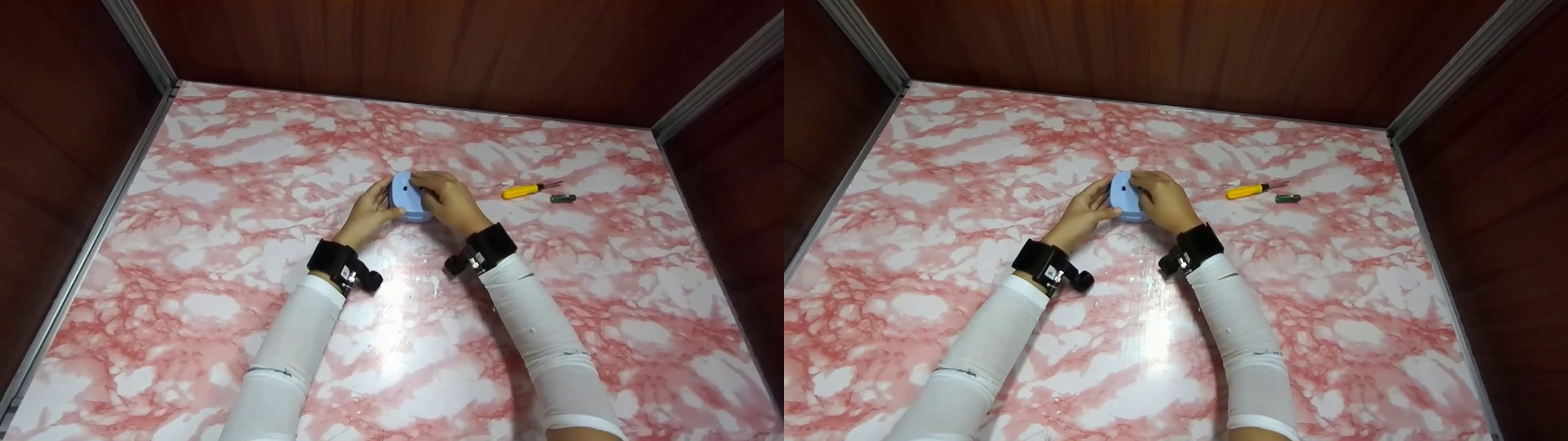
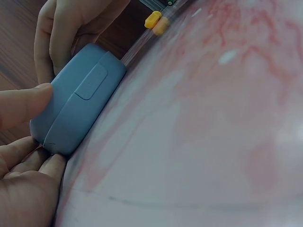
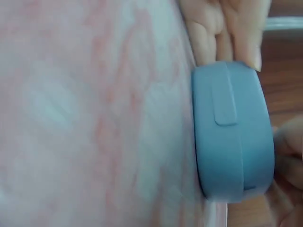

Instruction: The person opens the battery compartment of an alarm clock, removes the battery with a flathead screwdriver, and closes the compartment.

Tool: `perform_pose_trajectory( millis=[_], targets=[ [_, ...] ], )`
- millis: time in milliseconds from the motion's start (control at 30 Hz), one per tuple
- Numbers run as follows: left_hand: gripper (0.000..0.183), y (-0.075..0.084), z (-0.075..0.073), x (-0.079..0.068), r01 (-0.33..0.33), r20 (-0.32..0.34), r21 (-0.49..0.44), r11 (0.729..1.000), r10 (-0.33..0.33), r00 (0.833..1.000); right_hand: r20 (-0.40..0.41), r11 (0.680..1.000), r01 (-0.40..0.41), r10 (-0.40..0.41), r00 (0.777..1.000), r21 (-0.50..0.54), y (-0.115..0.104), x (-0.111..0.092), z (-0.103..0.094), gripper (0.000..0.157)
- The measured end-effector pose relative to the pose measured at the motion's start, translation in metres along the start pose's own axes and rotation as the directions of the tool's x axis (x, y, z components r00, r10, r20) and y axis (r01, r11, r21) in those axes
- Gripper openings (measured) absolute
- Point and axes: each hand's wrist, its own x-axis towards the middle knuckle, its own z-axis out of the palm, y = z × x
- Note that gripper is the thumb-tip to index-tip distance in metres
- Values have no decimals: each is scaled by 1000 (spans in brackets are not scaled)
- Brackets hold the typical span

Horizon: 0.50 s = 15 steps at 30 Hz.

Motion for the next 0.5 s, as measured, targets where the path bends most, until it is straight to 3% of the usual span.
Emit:
perform_pose_trajectory(
  millis=[233,367,500],
  targets=[
    [80,-2,1,0,13,0,-30,999,-13,1000,28,997,57,-58,998,47,12,-7,-3,39],
    [81,-1,2,0,14,-5,-24,1000,-14,1000,36,997,-12,9,999,77,16,-10,-6,49],
    [81,0,1,0,11,-7,1,1000,-11,1000,44,976,-102,95,995,191,20,-12,-8,57]
  ],
)
